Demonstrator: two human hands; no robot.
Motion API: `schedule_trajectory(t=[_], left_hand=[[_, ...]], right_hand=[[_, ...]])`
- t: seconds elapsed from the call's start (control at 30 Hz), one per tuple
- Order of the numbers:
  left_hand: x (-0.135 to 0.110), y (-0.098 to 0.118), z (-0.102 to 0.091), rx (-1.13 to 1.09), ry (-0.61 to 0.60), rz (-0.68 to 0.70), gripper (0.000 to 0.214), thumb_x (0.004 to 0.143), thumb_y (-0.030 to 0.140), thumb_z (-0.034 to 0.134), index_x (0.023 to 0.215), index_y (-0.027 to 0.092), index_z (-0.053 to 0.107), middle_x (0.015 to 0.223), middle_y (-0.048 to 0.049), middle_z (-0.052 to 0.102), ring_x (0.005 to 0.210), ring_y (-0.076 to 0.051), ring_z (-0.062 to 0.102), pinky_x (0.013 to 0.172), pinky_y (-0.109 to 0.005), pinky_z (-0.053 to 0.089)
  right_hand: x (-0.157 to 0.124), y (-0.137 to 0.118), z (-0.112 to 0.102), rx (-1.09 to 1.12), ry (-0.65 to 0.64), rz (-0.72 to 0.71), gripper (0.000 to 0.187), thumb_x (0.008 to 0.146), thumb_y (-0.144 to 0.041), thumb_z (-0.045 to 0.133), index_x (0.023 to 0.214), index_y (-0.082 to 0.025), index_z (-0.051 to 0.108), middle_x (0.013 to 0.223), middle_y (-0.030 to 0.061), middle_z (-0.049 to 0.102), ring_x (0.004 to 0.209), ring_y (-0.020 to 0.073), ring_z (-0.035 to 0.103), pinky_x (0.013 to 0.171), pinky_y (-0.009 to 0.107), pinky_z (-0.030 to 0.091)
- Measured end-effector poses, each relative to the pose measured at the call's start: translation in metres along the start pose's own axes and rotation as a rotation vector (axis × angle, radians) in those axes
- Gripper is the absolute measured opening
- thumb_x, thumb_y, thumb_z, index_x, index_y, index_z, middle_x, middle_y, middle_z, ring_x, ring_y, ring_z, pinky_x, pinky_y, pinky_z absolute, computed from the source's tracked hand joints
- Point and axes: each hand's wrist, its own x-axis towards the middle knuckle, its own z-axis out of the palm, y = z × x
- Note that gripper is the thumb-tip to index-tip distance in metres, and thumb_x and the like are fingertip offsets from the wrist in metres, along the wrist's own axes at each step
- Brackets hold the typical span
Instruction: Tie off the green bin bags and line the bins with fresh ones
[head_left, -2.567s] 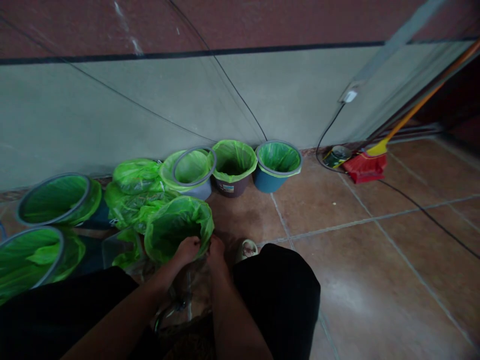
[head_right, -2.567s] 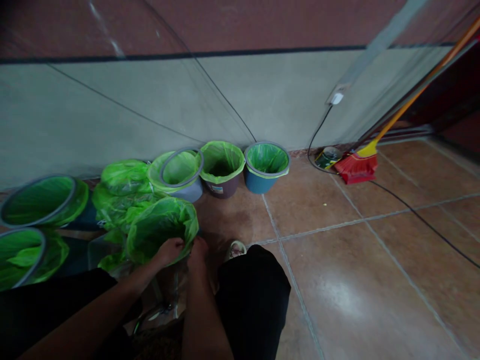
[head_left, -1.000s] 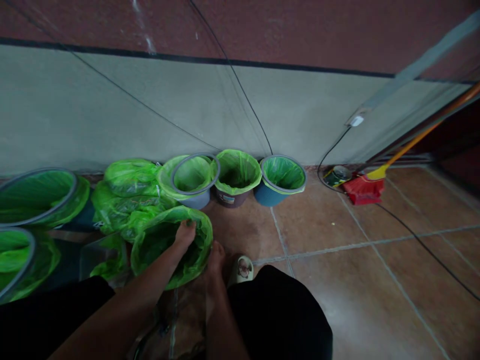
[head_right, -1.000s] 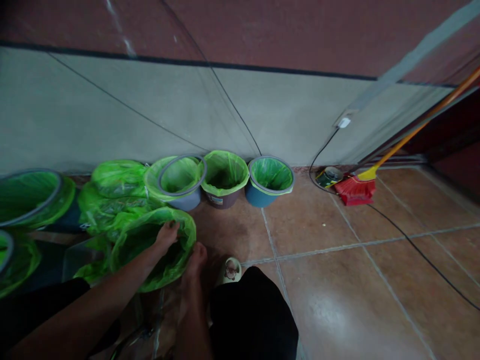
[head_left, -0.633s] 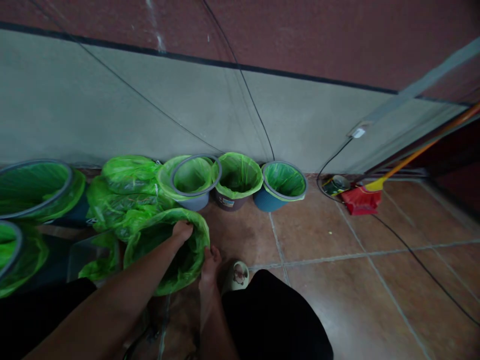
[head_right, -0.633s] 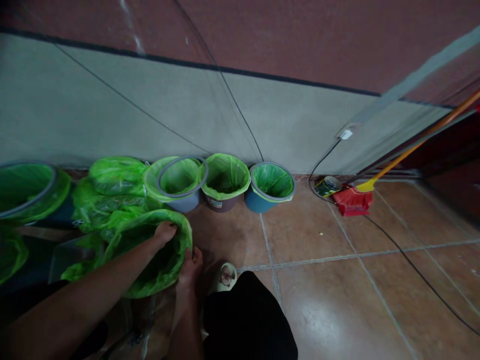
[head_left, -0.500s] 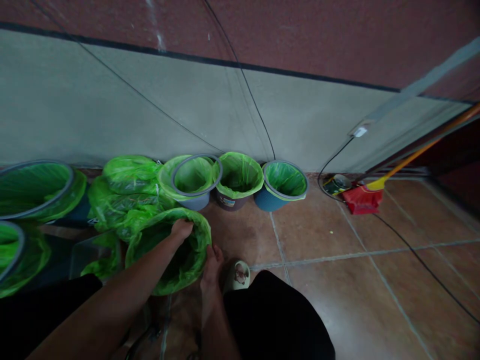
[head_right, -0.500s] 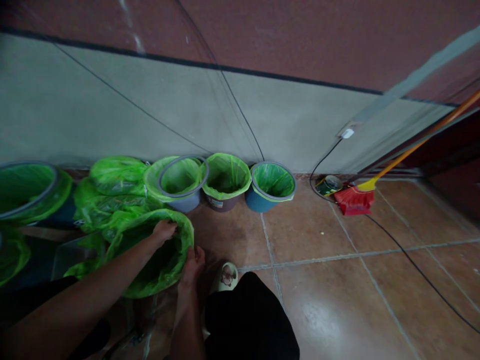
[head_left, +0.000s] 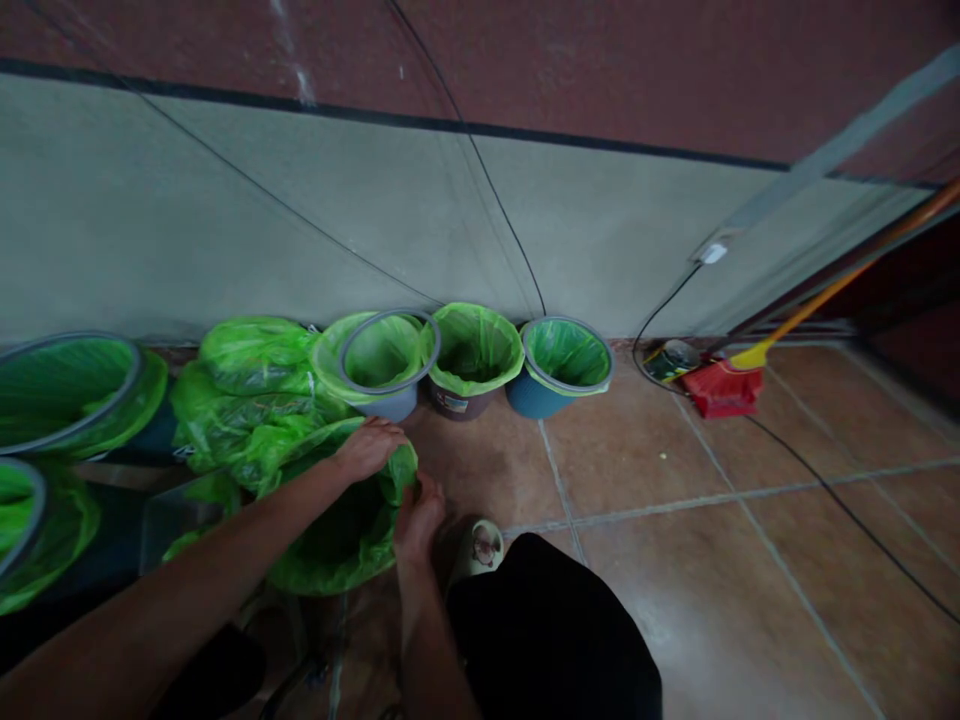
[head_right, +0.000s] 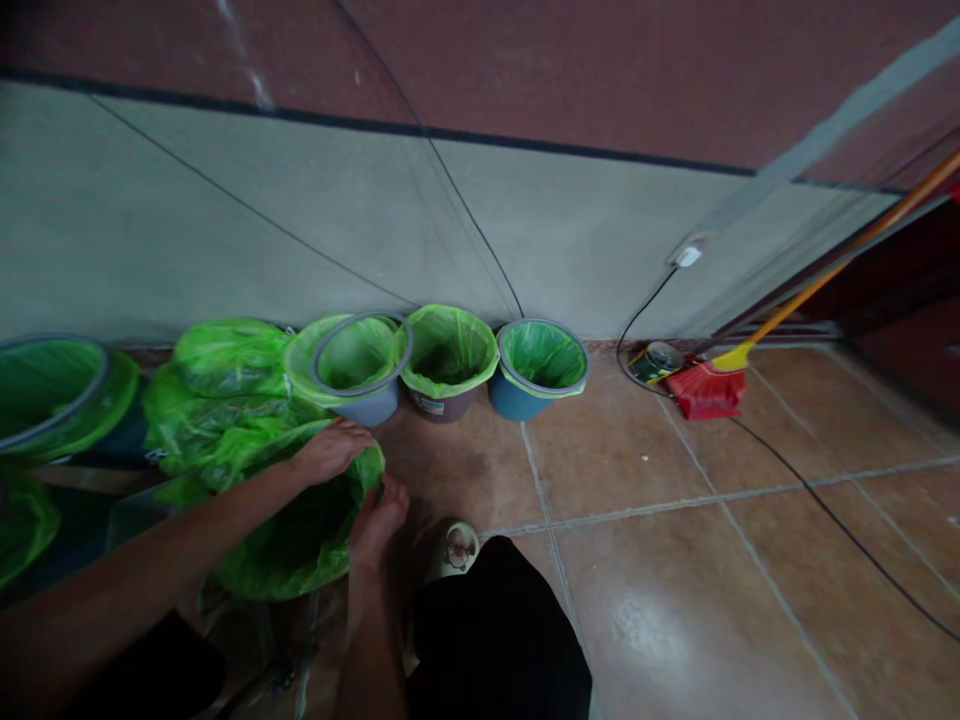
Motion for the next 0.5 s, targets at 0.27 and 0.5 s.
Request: schedule_trajectory(t=[0.27,0.5], left_hand=[[0.010,-0.031,0.002,-0.013,-0.160,-0.166,0.028,0.089,0.008,0.055,0.100,0.018,0.079,0.109,-0.0124,0.079,0.106,-0.025,0.072,0.100,-0.034,0.051],[-0.001,-0.039,-0.008,0.020,-0.140,-0.445,0.031,0.084,0.009,0.062,0.111,0.014,0.076,0.116,-0.0179,0.077,0.112,-0.033,0.073,0.104,-0.042,0.053]], right_hand=[[-0.007,0.006,0.006,-0.037,-0.040,0.006,0.042,0.079,-0.002,0.052,0.115,-0.014,0.070,0.105,0.0137,0.075,0.105,0.0262,0.069,0.095,0.035,0.051],[-0.010,0.008,0.006,-0.070,-0.059,0.031,0.038,0.080,-0.004,0.055,0.113,-0.016,0.070,0.104,0.0124,0.075,0.097,0.0243,0.072,0.088,0.031,0.053]])
